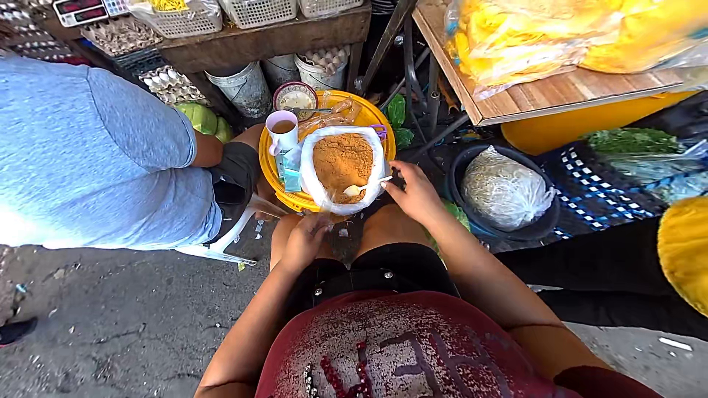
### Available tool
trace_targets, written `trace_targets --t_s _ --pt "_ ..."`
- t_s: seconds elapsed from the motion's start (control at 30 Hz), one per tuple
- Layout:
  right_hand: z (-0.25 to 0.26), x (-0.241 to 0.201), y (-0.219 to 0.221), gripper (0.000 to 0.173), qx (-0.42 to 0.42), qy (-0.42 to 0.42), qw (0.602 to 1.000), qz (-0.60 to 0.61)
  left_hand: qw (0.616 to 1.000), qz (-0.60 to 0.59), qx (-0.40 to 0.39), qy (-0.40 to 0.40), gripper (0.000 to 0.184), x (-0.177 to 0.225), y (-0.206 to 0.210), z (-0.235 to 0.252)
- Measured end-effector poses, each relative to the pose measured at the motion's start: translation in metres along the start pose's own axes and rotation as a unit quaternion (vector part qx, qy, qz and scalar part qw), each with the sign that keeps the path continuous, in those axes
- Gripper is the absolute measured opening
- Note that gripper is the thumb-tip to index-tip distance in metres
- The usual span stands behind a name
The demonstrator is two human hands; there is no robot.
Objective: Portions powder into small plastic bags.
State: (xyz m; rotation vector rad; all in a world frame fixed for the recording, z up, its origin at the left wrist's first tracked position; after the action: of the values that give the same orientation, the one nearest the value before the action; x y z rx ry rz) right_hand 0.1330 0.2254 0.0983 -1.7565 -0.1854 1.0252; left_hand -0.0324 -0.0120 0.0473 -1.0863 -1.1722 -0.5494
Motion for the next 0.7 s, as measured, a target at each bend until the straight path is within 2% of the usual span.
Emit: trace_targets --t_s 0.03,0.1,0.2,0.3,0.43,0.53,0.6,0.7 --pt "0.003 0.0 0.004 0.055 -0.016 0.018 1.0 -0.008 1.0 0.011 0.017 0.005 0.023 -0.004 -0.002 -0.001" --pt "0.003 -0.007 0.013 0.046 -0.012 0.022 0.999 0.03 0.999 0.017 0.041 0.004 0.022 -0.01 -0.006 -0.001" --pt "0.001 -0.02 0.029 0.026 0.014 -0.011 0.992 0.129 0.998 -0.01 0.057 -0.013 0.022 -0.008 -0.003 -0.001" --pt "0.005 -0.028 0.046 0.022 -0.003 -0.042 0.984 0.175 0.998 -0.012 0.059 -0.024 0.025 0.005 0.004 0.002" --pt "0.011 -0.028 0.037 0.025 0.077 -0.134 0.983 0.104 0.996 0.039 0.066 0.036 0.035 0.007 0.005 0.006" --pt "0.011 -0.026 0.02 0.025 0.142 -0.166 0.976 0.017 0.987 0.106 0.074 0.1 0.028 -0.004 -0.002 0.007" --pt "0.009 -0.023 0.021 0.023 0.141 -0.161 0.977 -0.01 0.982 0.132 0.068 0.115 0.027 -0.009 -0.006 0.01" --pt "0.006 -0.016 0.035 0.023 0.118 -0.133 0.984 0.004 0.984 0.143 0.057 0.086 0.026 -0.005 -0.004 0.013"
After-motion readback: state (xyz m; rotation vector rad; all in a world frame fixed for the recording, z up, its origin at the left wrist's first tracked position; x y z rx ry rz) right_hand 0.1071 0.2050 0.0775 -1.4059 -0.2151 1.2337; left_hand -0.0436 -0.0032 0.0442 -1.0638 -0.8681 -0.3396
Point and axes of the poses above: each hand's wrist, its own z-axis towards the middle knuckle, its own y-axis out of the palm, x = y × z, the point moved 1 cm from there along z, towards the middle knuckle, and after that the axes turned 10 degrees about -z, right-handed, at the moved point
